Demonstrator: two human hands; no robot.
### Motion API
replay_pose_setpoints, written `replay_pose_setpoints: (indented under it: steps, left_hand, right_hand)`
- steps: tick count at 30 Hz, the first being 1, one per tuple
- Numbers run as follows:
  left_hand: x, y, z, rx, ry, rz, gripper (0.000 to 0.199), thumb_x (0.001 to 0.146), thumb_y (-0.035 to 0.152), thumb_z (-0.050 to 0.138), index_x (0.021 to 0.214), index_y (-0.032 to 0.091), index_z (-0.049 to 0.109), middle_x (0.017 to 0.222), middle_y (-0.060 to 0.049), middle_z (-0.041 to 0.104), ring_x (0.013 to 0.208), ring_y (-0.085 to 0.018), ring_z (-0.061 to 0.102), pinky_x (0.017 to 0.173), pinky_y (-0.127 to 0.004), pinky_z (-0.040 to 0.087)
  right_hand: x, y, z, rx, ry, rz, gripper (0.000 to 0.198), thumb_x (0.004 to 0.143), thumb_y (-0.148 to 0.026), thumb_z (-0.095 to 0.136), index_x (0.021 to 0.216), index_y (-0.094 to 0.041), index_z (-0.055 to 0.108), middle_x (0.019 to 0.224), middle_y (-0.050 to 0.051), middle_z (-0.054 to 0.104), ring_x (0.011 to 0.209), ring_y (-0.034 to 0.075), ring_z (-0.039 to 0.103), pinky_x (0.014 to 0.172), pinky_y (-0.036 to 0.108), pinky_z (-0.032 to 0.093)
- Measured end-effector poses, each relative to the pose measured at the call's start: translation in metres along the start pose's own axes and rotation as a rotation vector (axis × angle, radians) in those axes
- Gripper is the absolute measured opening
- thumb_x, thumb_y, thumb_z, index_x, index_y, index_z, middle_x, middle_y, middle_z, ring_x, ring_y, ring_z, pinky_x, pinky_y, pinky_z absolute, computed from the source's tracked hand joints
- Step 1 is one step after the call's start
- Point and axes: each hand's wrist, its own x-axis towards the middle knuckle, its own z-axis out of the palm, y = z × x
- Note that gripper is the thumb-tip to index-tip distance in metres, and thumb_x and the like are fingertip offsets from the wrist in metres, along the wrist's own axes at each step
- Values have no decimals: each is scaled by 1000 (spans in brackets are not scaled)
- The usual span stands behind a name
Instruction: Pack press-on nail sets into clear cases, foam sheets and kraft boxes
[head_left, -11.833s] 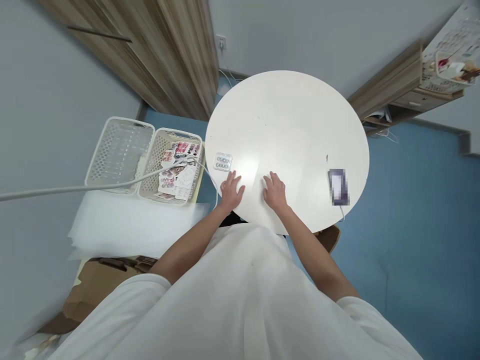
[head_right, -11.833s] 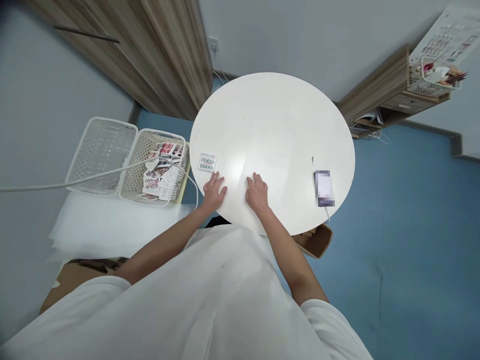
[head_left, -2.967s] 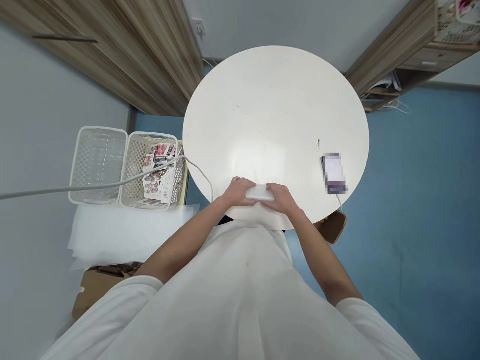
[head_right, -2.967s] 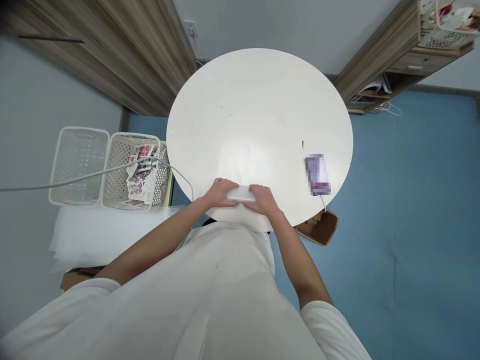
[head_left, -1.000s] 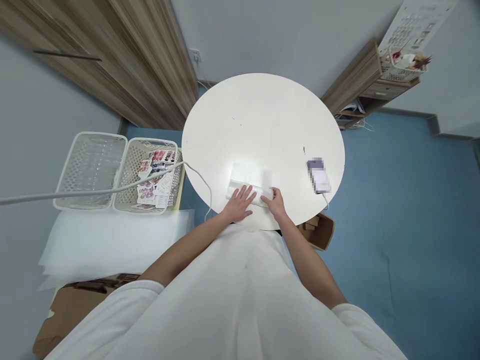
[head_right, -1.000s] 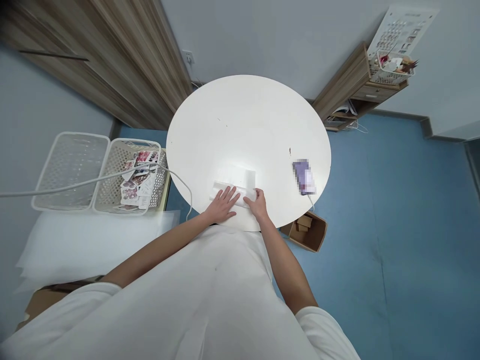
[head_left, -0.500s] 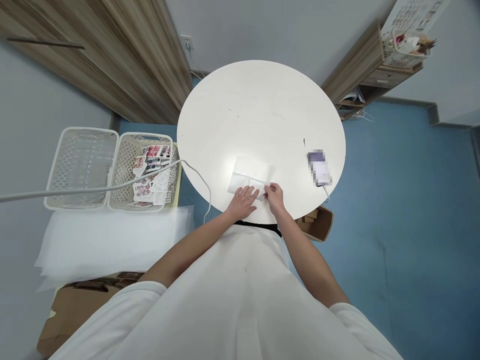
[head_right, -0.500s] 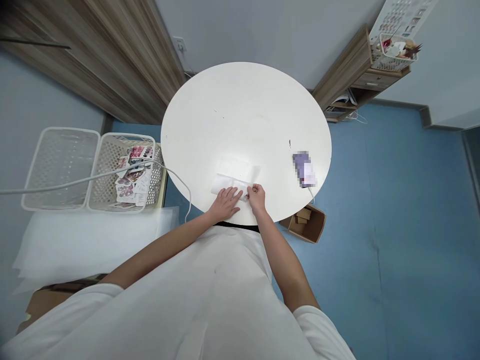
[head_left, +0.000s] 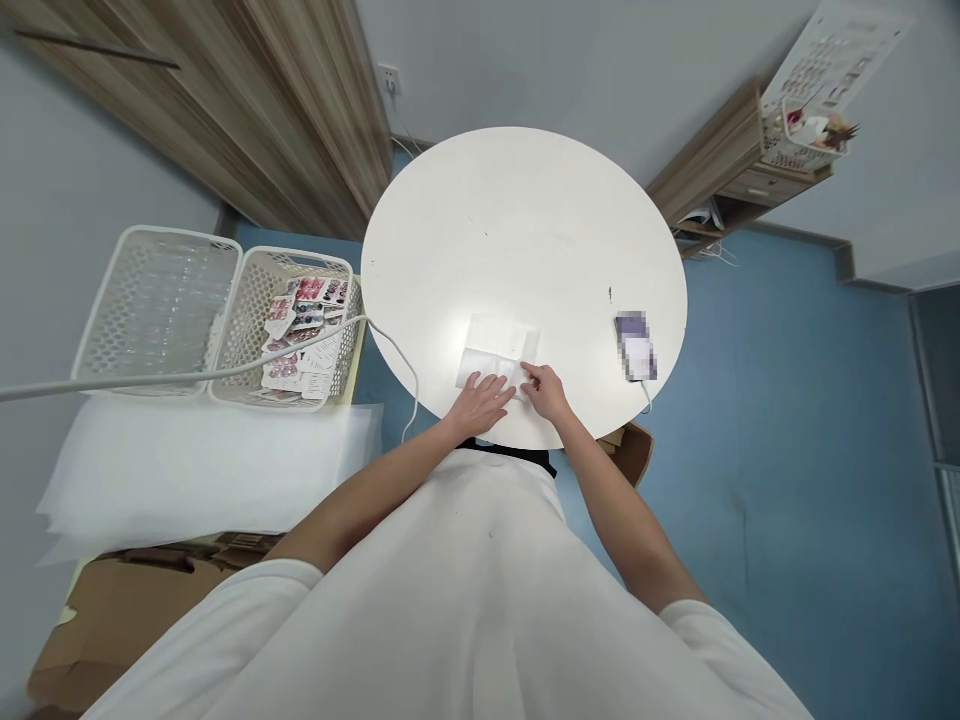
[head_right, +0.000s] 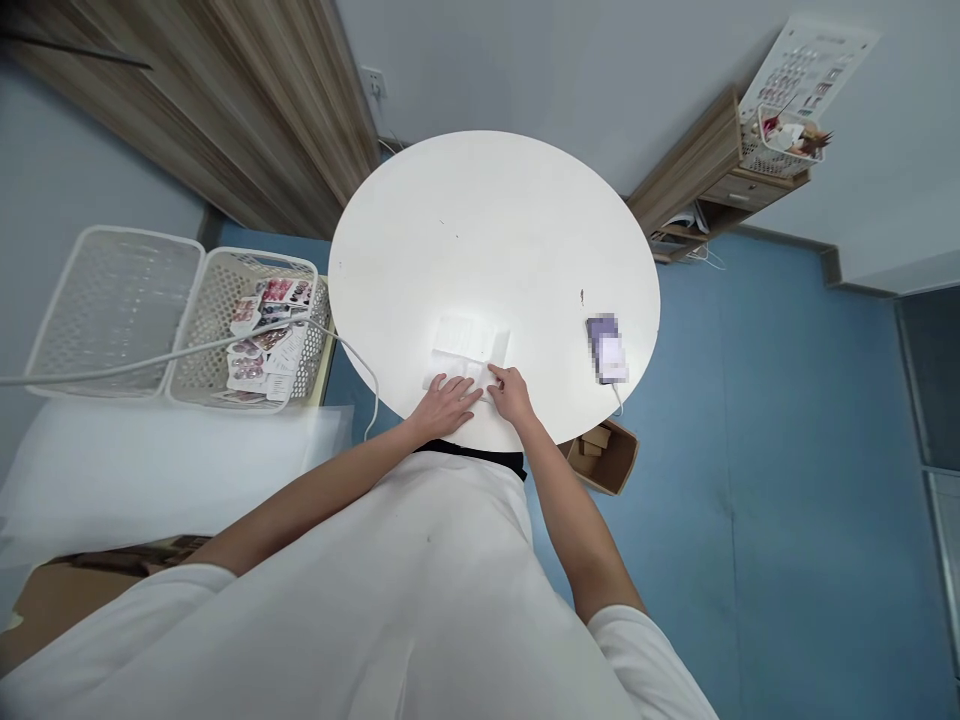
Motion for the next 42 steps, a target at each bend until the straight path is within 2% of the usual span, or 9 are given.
replay_pose_setpoints:
  steps: [7,13,18,22,26,29,31,36,42]
  left_hand:
    - [-12,-9,-4,-9,1,-3,43,85,31,44,128,27,44,138,-9,40,126,-27,35,103,-47,23]
    - [-40,-21,1,-82,158,-622,59,83,43,44,135,17,31,137,-19,33,123,-34,34,93,-49,34]
    - [-39,-34,-2,-182,47,-706,51,81,39,46,126,18,38,123,-16,42,114,-32,41,89,-46,38]
    - [-25,-34,-4,-401,64,-747,43,76,36,55,114,19,45,120,-13,41,115,-31,39,91,-45,38]
    - [-14,-27,-1,-760,258,-677,58,67,27,66,119,21,40,128,-11,35,115,-25,43,90,-37,42]
    - [-8,-23,-2,-1011,365,-875,75,63,30,71,126,22,31,125,-12,42,98,-19,54,79,-33,47]
    - [-5,-23,-5,-1114,332,-944,70,63,33,72,122,20,36,112,-11,53,85,-17,58,70,-30,48]
    - [6,-22,-16,-1001,152,-775,21,68,32,62,80,16,57,72,-1,60,63,-13,55,58,-26,44]
    - [31,-3,-16,-681,106,-548,4,67,22,56,66,19,54,58,3,53,55,-11,51,55,-25,42]
  right_hand:
    - [-1,-2,10,-90,-58,-48,60,75,-33,60,131,-26,42,101,6,40,85,18,52,83,37,47]
    - [-5,-9,17,-113,-61,-38,61,76,-28,57,133,-30,37,104,5,36,90,19,50,85,37,46]
    - [-8,-8,18,-48,-69,-13,61,76,-29,56,134,-28,37,105,4,35,91,18,49,89,36,45]
    - [-7,-8,19,-20,-75,-6,61,76,-28,56,134,-30,37,105,4,35,92,17,48,91,35,43]
    - [-7,-7,20,1,-77,-11,62,76,-29,57,134,-27,37,105,4,35,94,17,47,92,34,42]
    - [-7,-7,21,16,-72,-8,61,76,-29,56,134,-28,36,105,4,35,94,16,48,91,33,42]
    - [-8,-6,22,18,-65,-7,61,77,-29,56,134,-29,36,105,3,35,94,16,48,91,33,42]
    - [-6,-3,25,33,-59,25,63,75,-30,61,133,-32,38,97,2,39,87,16,49,84,32,44]
    - [-3,-2,39,98,40,51,57,73,-27,62,127,-28,46,90,2,42,83,17,50,78,32,45]
